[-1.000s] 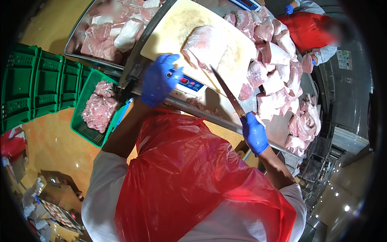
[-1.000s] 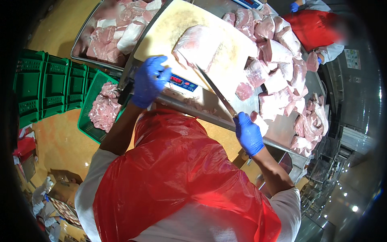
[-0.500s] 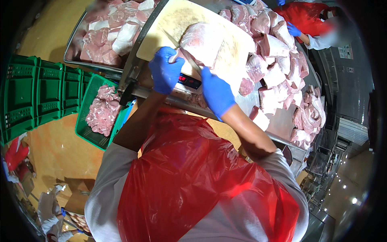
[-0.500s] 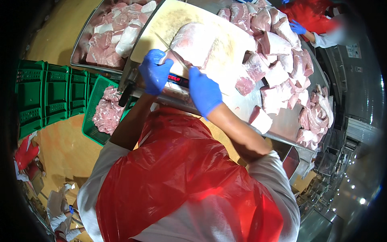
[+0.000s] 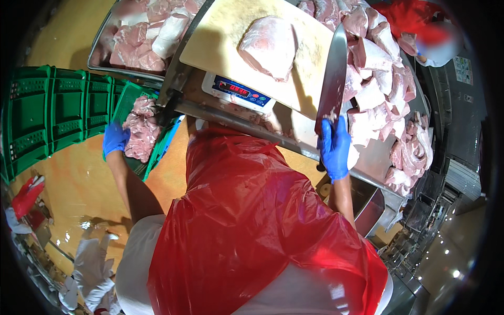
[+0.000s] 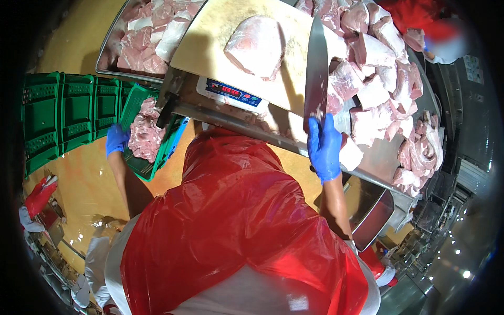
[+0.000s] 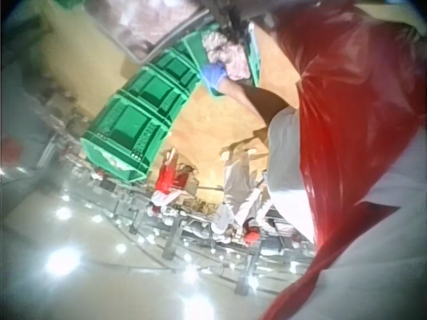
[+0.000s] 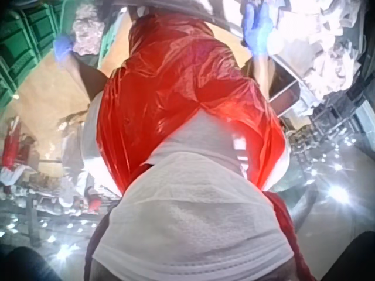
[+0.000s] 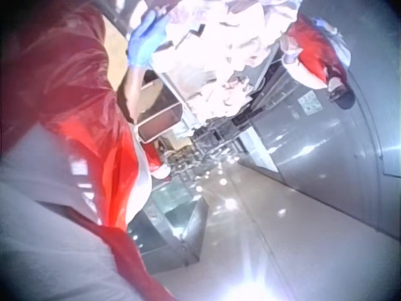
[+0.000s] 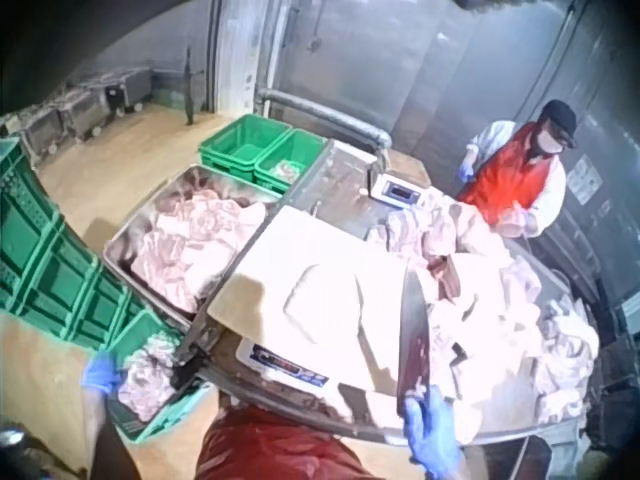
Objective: The person cuts large pieces of raw meat into smaller portions using a knife on a cutting board. The cut pieces are placed into a green crate. The person wears blue gloves and a red apron.
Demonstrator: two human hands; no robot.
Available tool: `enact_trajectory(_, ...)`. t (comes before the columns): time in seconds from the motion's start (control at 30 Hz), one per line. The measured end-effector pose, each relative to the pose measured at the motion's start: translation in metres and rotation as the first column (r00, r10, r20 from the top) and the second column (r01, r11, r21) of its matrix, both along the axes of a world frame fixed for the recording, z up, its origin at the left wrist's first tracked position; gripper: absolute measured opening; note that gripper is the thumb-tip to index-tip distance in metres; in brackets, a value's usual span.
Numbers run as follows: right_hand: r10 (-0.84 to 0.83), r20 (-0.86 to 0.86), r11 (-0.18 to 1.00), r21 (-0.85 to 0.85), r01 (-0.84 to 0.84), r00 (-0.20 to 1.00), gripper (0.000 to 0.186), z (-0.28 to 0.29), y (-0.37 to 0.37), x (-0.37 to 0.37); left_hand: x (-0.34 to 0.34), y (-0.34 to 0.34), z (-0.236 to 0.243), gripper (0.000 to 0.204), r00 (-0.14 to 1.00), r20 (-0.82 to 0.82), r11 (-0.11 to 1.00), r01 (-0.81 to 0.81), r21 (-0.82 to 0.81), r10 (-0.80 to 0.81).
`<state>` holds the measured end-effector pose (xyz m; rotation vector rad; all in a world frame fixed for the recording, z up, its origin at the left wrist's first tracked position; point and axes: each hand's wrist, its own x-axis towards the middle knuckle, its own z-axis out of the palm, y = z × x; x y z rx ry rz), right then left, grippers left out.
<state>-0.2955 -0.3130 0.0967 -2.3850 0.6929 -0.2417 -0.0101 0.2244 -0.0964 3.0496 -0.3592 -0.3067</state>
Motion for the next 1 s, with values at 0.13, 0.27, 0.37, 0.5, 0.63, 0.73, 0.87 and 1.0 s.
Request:
enact_trajectory(0.13, -0.044, 0.254, 0.995, 0.1, 0.019, 0.966, 0.018, -0.005, 0.004, 0.037, 0.03, -0.18, 0.112, 0.035, 0.947, 0.321, 0.712, 0.231, -0.663, -0.008)
enact_trajectory(0.27, 0.04, 0.32, 0.999, -0.008, -0.039, 0.947, 0.02, -0.004, -0.016, 0.047, 0.023, -0.307, 0.13, 0.045, 0.92, 0.29, 0.438, 0.382, -0.814, -0.265)
enact_trajectory(0.37, -0.007, 0.342, 0.999, 0.037, -0.006, 0.94, 0.018, 0.0, -0.013, 0.044, -0.003, -0.375, 0.12, 0.071, 0.794, 0.528, 0.466, 0.605, -0.645, -0.299)
enact_trajectory(0.5, -0.108, 0.291, 0.984, 0.166, 0.061, 0.951, 0.018, -0.017, -0.012, 0.024, -0.033, -0.41, 0.133, 0.078, 0.807, 0.423, 0.546, 0.59, -0.595, -0.412)
enact_trajectory(0.63, 0.019, 0.274, 0.999, -0.043, -0.007, 0.962, 0.019, -0.028, -0.011, 0.021, 0.038, -0.407, 0.141, 0.075, 0.479, 0.508, 0.139, 0.81, -0.569, -0.716)
enact_trajectory(0.73, 0.046, 0.213, 0.995, -0.098, -0.025, 0.976, 0.017, -0.019, -0.003, 0.029, 0.068, -0.387, 0.137, 0.067, 0.588, 0.472, 0.195, 0.737, -0.647, -0.656)
enact_trajectory(0.87, 0.09, 0.094, 0.975, -0.212, -0.069, 0.991, 0.017, -0.022, 0.02, 0.051, 0.026, -0.363, 0.106, 0.037, 0.947, 0.082, 0.331, 0.188, -0.925, -0.309)
enact_trajectory(1.0, 0.213, 0.079, 0.939, -0.292, -0.182, 0.974, 0.018, -0.021, 0.038, 0.107, -0.006, -0.374, 0.109, 0.02, 0.997, 0.005, 0.235, 0.022, -0.972, -0.074)
